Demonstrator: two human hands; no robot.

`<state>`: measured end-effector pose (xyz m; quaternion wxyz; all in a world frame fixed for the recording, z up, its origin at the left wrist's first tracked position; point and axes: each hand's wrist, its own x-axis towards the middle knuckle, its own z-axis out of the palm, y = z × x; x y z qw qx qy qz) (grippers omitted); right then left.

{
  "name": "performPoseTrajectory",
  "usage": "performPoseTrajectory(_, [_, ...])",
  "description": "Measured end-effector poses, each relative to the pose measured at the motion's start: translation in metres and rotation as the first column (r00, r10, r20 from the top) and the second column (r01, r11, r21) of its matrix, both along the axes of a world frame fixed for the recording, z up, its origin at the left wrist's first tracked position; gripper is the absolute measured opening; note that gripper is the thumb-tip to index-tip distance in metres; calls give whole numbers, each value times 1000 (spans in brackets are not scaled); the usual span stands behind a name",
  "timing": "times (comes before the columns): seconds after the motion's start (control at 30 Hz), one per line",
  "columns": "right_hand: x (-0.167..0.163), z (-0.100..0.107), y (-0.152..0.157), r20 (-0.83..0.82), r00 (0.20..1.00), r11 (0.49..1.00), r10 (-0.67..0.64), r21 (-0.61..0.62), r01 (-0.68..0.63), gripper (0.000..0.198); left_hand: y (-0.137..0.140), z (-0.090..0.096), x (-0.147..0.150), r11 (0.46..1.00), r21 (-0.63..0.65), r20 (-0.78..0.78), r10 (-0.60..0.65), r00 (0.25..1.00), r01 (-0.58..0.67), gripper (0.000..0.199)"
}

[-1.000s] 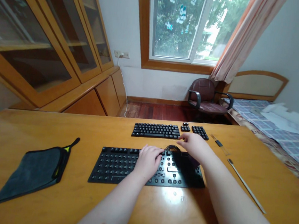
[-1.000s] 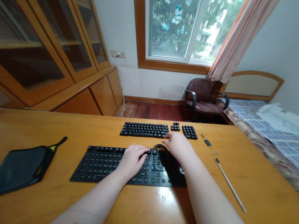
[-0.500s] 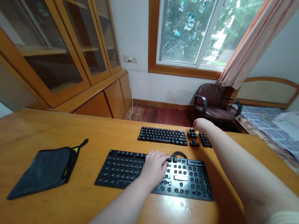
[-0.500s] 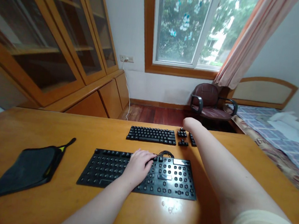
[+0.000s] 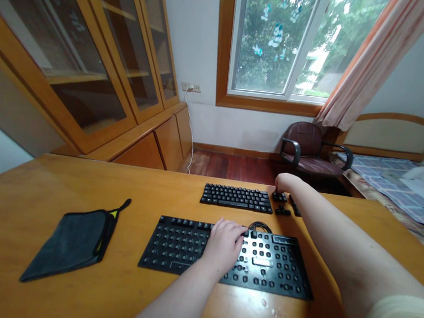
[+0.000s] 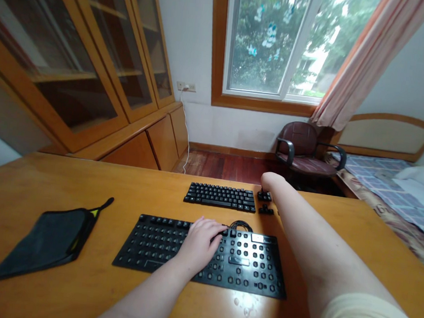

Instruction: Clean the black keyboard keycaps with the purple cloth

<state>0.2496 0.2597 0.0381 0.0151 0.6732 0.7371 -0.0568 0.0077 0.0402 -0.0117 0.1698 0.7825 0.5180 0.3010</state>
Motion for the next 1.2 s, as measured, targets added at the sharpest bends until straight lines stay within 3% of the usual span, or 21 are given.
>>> performPoseTrajectory(0.13, [-3, 4, -4, 97, 995, 992, 21, -128, -9, 14, 0, 1, 0, 1000, 12, 9, -5, 1000, 5, 27])
performPoseTrajectory(0.23, [-5, 18, -9, 130, 990, 989, 49, -142, -31, 14, 0, 0, 0, 1000, 22, 17, -10, 1000, 10, 27])
performPoseTrajectory(0.33, [-15, 37, -30, 106, 992, 996, 66, -74, -58, 19, 0, -2, 0, 999, 35, 33, -3, 999, 1, 26])
performPoseTrajectory(0.4, [-28, 47, -58, -8, 994, 992, 107, 67, -106, 20, 1, -3, 0, 999, 40, 65, 15, 998, -17, 28])
performPoseTrajectory(0.47, [-44, 50, -95, -137, 980, 986, 147, 100, -134, 22, 2, -4, 0, 998, 37, 123, 37, 992, -42, 34])
performPoseTrajectory(0.6, [-73, 34, -166, -361, 919, 987, 162, 63, -149, 20, 1, -2, -1, 1000, 12, 230, 0, 973, -3, 51])
performPoseTrajectory(0.7, [-82, 14, -194, -503, 862, 996, 69, -15, -89, 16, 1, -2, 0, 992, 31, 235, -125, 964, 121, 44])
performPoseTrajectory(0.87, [-81, -5, -197, -623, 781, 991, 39, -75, -109, 18, 3, -4, 0, 989, 31, 202, -148, 968, 144, 30])
performPoseTrajectory(1.2, [-79, -11, -194, -682, 731, 981, 31, -119, -153, 17, 1, -1, 0, 991, 28, 170, -131, 977, 128, 31])
